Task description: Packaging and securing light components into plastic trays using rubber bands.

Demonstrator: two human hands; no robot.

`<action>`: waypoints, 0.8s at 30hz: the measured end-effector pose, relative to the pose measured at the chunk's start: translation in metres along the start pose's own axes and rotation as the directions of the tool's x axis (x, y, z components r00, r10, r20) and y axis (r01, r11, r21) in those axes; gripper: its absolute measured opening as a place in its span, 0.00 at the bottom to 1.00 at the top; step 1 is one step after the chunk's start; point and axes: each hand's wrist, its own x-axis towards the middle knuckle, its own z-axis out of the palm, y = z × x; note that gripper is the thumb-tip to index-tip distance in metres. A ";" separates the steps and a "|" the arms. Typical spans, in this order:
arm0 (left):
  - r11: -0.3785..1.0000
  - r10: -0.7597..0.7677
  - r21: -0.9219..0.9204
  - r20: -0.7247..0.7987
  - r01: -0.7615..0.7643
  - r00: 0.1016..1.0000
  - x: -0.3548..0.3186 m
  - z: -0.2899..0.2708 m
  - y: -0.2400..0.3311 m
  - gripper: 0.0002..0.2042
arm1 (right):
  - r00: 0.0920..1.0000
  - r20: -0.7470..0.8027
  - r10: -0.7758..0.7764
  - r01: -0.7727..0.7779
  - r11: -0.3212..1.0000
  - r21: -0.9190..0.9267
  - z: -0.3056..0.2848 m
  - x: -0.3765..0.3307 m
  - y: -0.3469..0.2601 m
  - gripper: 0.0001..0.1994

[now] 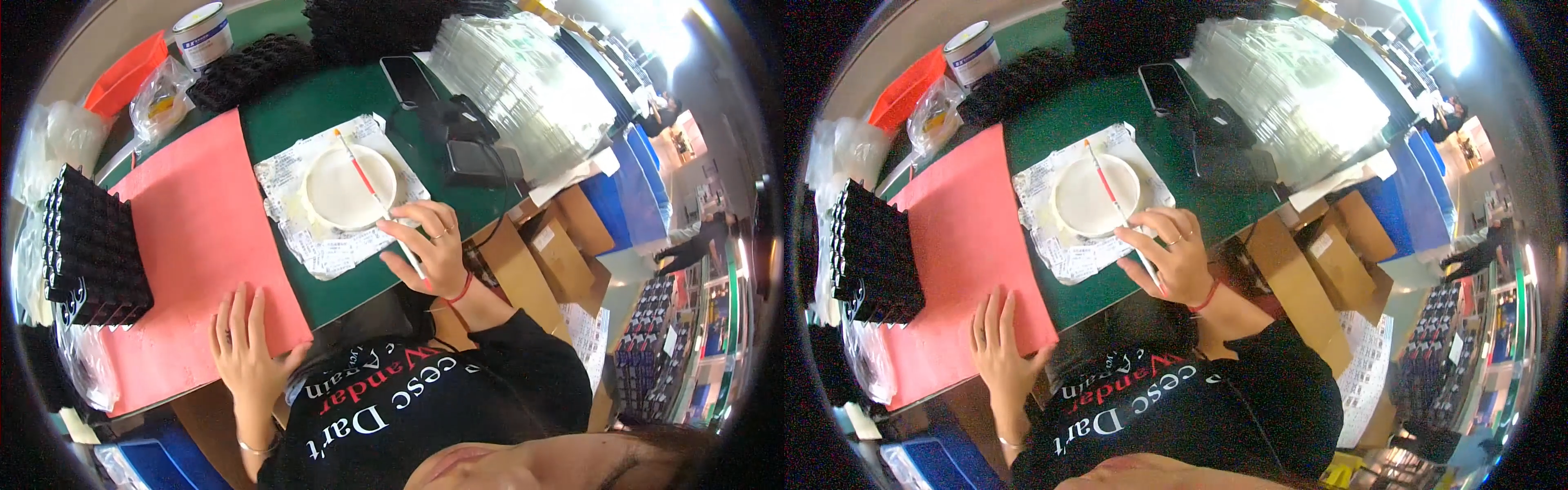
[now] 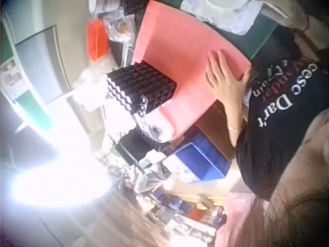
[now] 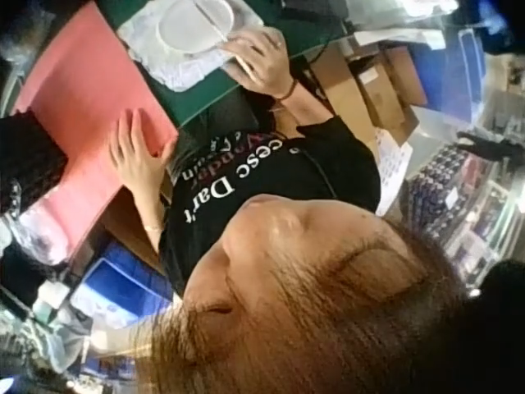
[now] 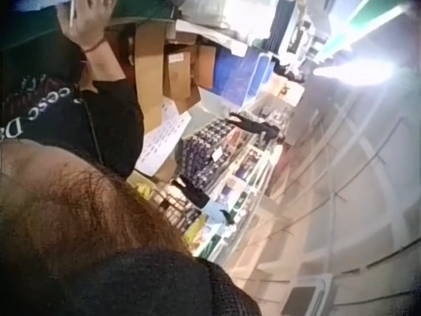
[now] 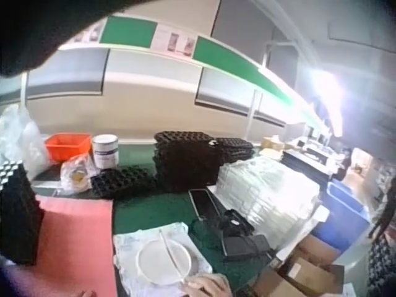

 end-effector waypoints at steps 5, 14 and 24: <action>0.996 -0.067 -0.071 -0.131 0.058 0.989 0.005 0.002 0.005 0.35 | 0.989 -0.124 -0.083 0.064 0.987 -0.150 0.003 -0.042 0.001 0.30; 0.986 0.164 0.074 -0.251 -0.150 0.954 0.005 0.022 -0.001 0.24 | 0.511 -0.292 0.809 -0.858 0.459 -0.231 0.055 -0.233 -0.013 0.29; 0.981 0.184 0.105 -0.239 -0.163 0.953 0.002 0.018 0.004 0.22 | -0.423 -0.070 0.903 -0.385 -0.110 0.916 0.063 -0.357 -0.037 0.22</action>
